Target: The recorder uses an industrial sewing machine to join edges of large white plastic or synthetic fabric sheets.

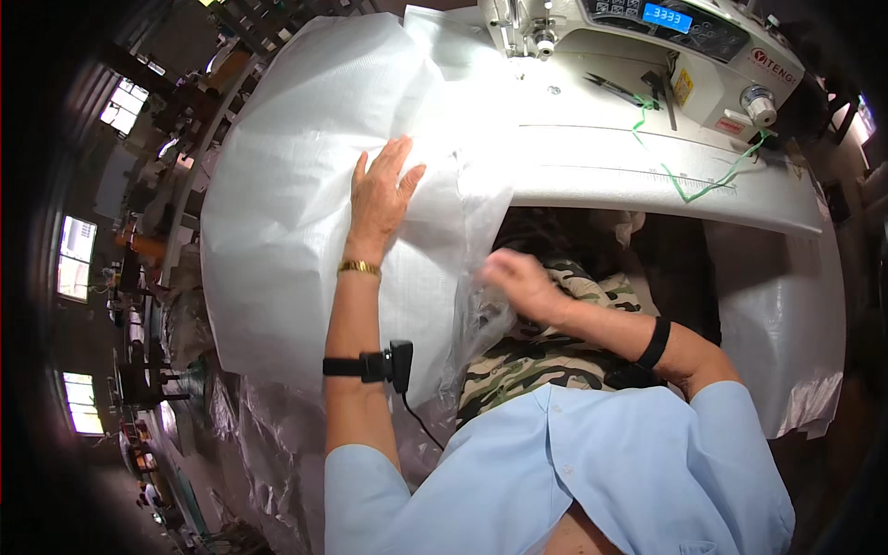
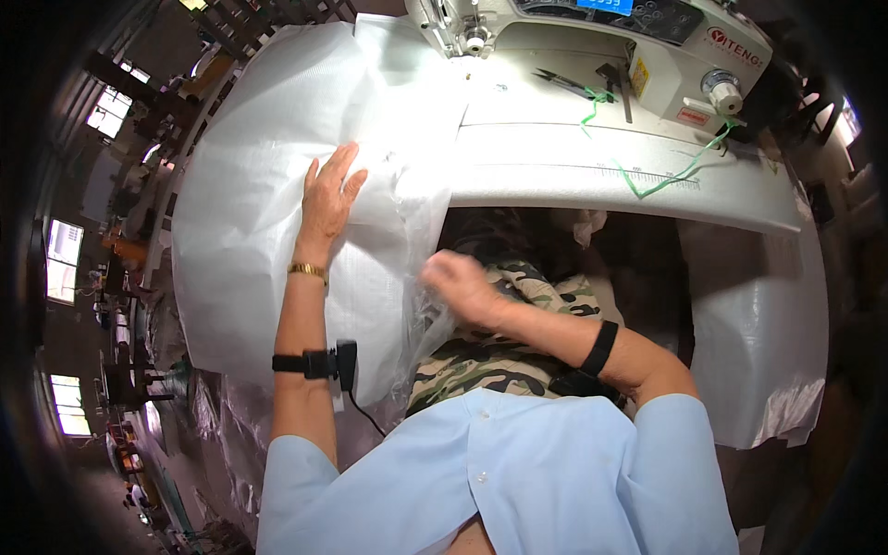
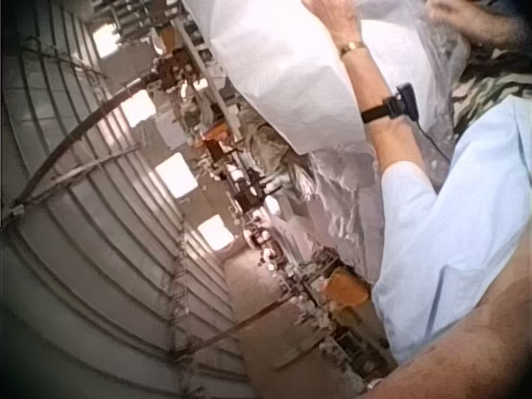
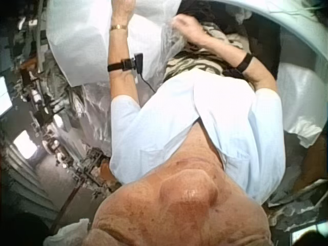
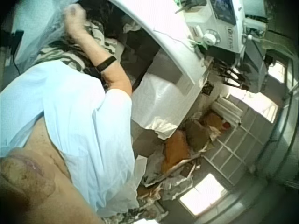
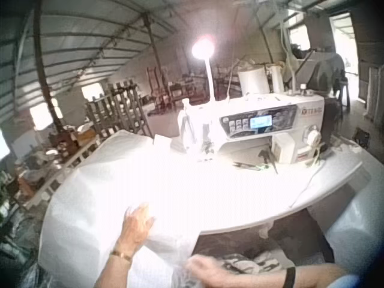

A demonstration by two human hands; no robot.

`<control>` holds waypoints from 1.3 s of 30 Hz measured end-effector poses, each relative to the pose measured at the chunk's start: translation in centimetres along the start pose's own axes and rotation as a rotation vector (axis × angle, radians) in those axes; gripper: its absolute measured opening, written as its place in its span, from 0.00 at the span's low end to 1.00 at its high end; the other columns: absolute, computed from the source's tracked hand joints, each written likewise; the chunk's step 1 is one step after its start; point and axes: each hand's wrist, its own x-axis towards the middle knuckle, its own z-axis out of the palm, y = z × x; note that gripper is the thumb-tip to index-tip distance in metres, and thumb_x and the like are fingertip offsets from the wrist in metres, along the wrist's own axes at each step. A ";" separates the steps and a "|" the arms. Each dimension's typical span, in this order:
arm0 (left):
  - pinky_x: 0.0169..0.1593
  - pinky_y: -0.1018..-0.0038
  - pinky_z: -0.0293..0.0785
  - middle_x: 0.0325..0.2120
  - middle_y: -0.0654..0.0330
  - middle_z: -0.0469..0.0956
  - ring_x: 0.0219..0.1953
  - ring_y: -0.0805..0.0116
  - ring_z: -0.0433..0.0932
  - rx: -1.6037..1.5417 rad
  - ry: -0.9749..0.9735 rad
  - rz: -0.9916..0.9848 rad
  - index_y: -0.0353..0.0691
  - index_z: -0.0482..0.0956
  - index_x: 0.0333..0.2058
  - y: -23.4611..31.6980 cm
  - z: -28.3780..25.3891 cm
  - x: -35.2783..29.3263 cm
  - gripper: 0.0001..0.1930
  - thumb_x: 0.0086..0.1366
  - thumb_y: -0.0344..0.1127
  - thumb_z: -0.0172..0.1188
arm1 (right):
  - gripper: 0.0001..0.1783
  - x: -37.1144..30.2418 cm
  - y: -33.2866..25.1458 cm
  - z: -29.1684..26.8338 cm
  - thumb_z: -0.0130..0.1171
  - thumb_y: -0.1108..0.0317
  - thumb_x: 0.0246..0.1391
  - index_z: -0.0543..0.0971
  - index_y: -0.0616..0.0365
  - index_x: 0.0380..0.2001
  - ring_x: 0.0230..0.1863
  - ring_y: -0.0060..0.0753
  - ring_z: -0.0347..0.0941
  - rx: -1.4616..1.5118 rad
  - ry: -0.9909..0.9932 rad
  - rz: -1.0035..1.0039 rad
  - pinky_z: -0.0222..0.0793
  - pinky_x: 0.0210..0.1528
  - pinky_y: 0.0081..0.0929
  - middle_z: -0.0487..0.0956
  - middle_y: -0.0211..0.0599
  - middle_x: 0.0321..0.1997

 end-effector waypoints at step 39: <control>0.72 0.61 0.50 0.58 0.60 0.75 0.65 0.65 0.67 -0.348 -0.030 0.059 0.42 0.78 0.55 -4.1 -0.2 1.3 0.26 0.70 0.56 0.50 | 0.10 -7.4 -6.0 -9.5 0.62 0.64 0.60 0.81 0.62 0.34 0.34 0.11 0.70 0.545 -0.197 -0.051 0.66 0.39 0.18 0.78 0.22 0.32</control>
